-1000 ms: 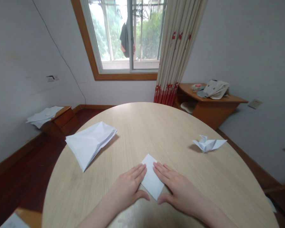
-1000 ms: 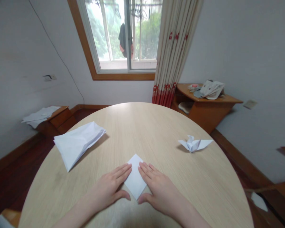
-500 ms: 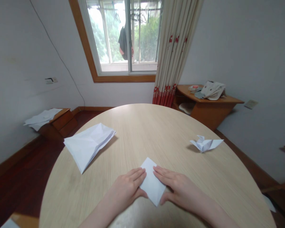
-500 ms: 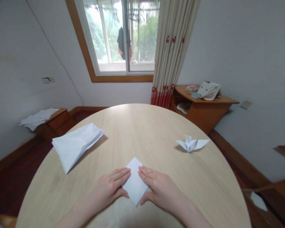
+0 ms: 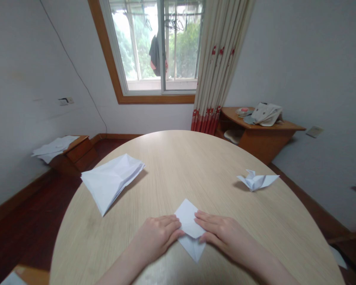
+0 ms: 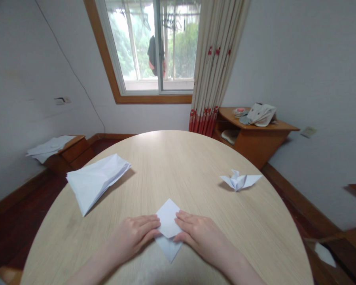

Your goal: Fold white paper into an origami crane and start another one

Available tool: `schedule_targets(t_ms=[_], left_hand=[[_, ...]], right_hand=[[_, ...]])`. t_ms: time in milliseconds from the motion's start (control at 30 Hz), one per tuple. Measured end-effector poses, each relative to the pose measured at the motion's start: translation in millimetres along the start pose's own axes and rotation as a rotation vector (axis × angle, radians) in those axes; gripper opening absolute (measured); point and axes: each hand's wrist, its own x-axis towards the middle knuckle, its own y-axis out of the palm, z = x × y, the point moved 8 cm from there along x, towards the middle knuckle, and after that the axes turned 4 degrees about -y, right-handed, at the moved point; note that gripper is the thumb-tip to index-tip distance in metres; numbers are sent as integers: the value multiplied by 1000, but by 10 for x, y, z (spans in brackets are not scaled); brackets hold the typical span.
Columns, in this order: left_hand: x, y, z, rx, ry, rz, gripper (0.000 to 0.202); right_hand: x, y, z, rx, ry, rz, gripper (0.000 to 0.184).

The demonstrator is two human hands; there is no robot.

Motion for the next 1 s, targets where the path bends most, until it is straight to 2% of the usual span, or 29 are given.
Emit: schedule_targets(t_ms=[167,400,633,900,1000], left_hand=[[16,-46,-66,28,3,-7,32],[21,32,-114,79,2,-31,22],[35,182,-1,133,-154,47,39],[35,172,31,1,-187,-12,31],[43,185,105,-89,-269,-69,27]], right_hand=[[-23,-13,36,-74,-3,-21,35],[-10,53,77,-198,-113,-145,52],[24,131,78,-348,-115,-212,55],[18,-8,118,-149,-132,-406,36],[41,-1,91,-92,-102,-423,31]])
